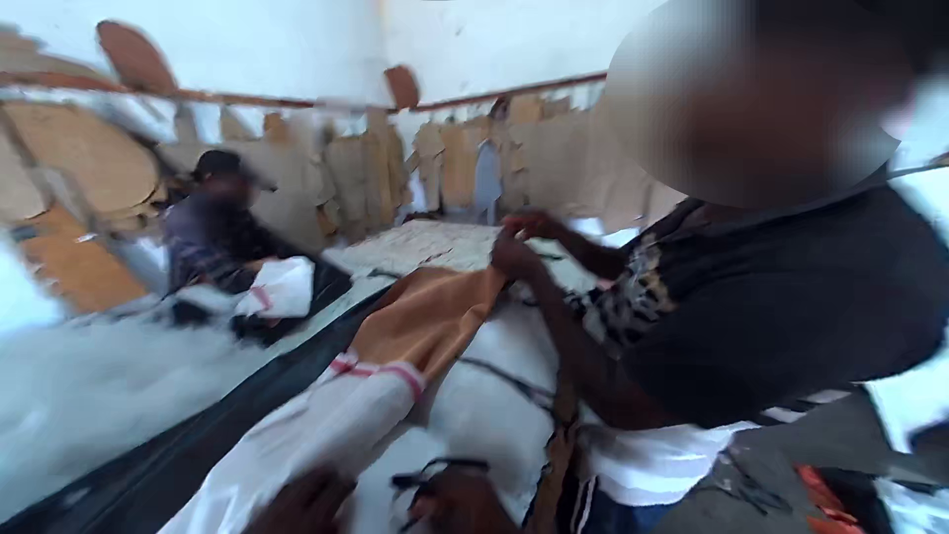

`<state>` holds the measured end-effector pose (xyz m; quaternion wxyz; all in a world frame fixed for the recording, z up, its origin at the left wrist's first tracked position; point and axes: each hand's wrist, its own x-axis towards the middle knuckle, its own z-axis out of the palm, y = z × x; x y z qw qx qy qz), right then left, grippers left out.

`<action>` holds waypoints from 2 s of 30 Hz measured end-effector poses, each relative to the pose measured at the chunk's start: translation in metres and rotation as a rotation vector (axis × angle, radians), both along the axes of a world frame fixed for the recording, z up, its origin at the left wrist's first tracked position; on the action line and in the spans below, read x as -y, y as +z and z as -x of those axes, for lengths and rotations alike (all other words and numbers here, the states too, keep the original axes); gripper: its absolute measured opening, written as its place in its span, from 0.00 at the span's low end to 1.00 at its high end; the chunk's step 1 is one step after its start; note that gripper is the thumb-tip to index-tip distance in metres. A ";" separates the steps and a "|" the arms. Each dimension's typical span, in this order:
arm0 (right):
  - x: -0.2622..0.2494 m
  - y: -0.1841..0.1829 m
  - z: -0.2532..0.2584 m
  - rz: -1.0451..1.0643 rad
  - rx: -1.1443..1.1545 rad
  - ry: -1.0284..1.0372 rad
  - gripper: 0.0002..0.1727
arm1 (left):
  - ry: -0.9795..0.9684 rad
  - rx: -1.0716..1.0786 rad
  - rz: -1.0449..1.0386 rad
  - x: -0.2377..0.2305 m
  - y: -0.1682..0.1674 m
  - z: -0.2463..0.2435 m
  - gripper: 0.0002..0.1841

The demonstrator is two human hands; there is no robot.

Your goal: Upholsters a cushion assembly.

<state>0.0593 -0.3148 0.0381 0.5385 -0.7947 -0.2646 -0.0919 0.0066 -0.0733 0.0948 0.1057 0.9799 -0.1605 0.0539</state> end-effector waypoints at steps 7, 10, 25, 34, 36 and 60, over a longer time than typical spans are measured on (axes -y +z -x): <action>0.032 -0.030 -0.003 -0.504 0.067 -0.101 0.22 | 0.097 0.311 -0.115 -0.045 0.024 -0.002 0.17; 0.027 -0.010 -0.009 -0.350 0.150 -0.046 0.18 | 0.014 0.527 -0.094 -0.049 0.059 -0.010 0.14; -0.127 0.008 -0.116 0.167 0.309 0.344 0.14 | -0.094 0.630 0.284 -0.020 0.065 -0.047 0.08; -0.151 0.003 -0.137 0.137 0.362 0.238 0.12 | 0.281 -0.038 -0.202 -0.058 -0.014 -0.046 0.25; -0.155 0.008 -0.143 0.100 0.369 0.216 0.13 | 0.395 -0.099 -0.223 -0.075 -0.015 -0.054 0.32; -0.158 0.028 -0.136 -0.127 0.150 0.178 0.14 | 0.385 -0.197 0.088 -0.092 -0.047 -0.078 0.30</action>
